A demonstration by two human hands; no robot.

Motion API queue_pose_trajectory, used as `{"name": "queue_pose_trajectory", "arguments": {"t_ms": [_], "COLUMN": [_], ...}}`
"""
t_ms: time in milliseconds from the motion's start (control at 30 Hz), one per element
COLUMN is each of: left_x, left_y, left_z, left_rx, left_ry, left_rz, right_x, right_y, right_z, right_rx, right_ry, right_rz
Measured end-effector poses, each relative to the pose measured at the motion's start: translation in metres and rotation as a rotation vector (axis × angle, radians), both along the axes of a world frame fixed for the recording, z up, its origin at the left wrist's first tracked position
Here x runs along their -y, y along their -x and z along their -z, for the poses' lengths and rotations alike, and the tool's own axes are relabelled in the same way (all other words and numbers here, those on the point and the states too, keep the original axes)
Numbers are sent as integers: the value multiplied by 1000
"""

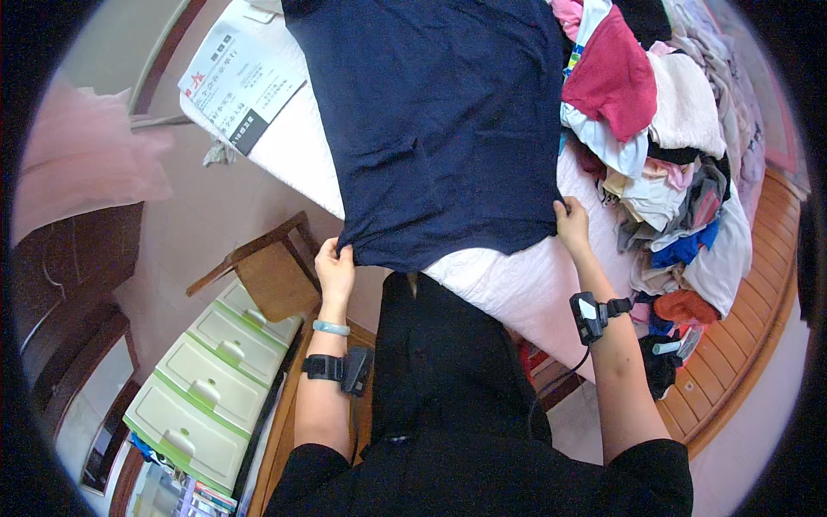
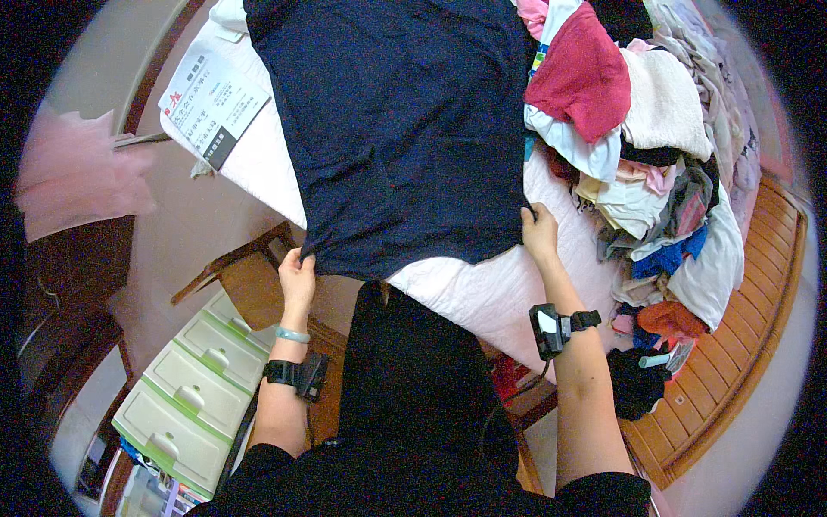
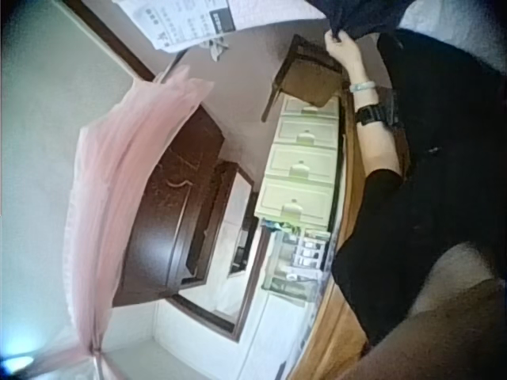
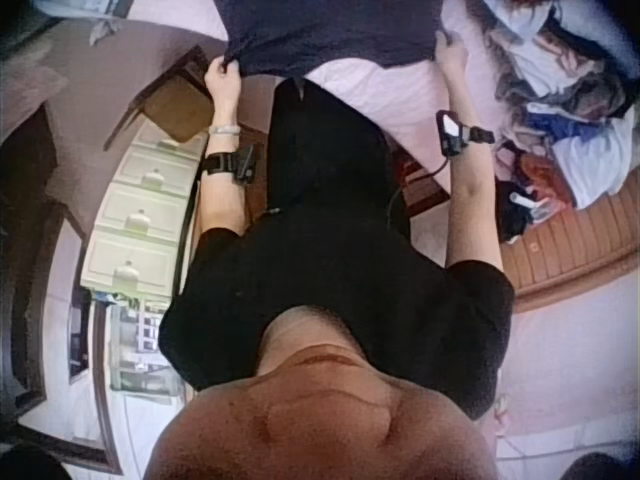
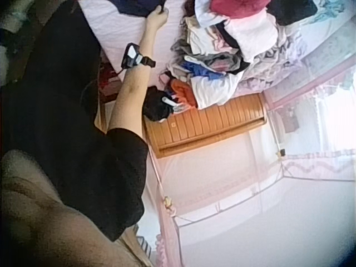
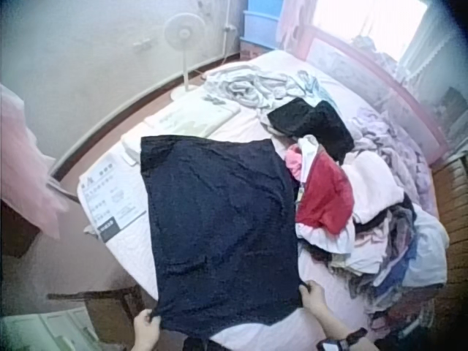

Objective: The person folds various garments on a bed, including a dark blue t-shirt, a red shirt, a white t-shirt, and several pairs of shorts. They then place the folded items into a wooden wardrobe.

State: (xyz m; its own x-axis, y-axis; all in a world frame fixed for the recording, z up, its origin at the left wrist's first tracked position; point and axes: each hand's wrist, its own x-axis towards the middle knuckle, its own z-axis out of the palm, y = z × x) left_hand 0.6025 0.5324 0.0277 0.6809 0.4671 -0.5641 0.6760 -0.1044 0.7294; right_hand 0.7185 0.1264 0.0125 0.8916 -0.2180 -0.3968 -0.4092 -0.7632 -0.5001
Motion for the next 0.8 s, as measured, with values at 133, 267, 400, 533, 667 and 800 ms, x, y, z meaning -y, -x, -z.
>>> {"name": "queue_pose_trajectory", "arguments": {"t_ms": [133,267,400,533,667,800], "left_x": [-6,2,2,-2,-4,-5], "left_y": [13,17,16,19,25,24], "left_z": [4,2,-4,-3,5,9], "left_rx": [41,151,134,86,154,199], "left_ry": [83,227,245,232,251,108], "left_rz": [-53,-190,-225,-174,-167,-109], "right_x": [-44,-115,-182,-212,-209,-206], "right_y": [-9,-9,3,13,19,24], "right_z": [-55,-171,-280,-327,-332,-333], "right_rx": [279,30,348,754,858,761], "right_ry": [-160,-944,-1637,-1663,-1410,-1456], "right_rz": [18,-421,-1081,-727,-648,-742]}}
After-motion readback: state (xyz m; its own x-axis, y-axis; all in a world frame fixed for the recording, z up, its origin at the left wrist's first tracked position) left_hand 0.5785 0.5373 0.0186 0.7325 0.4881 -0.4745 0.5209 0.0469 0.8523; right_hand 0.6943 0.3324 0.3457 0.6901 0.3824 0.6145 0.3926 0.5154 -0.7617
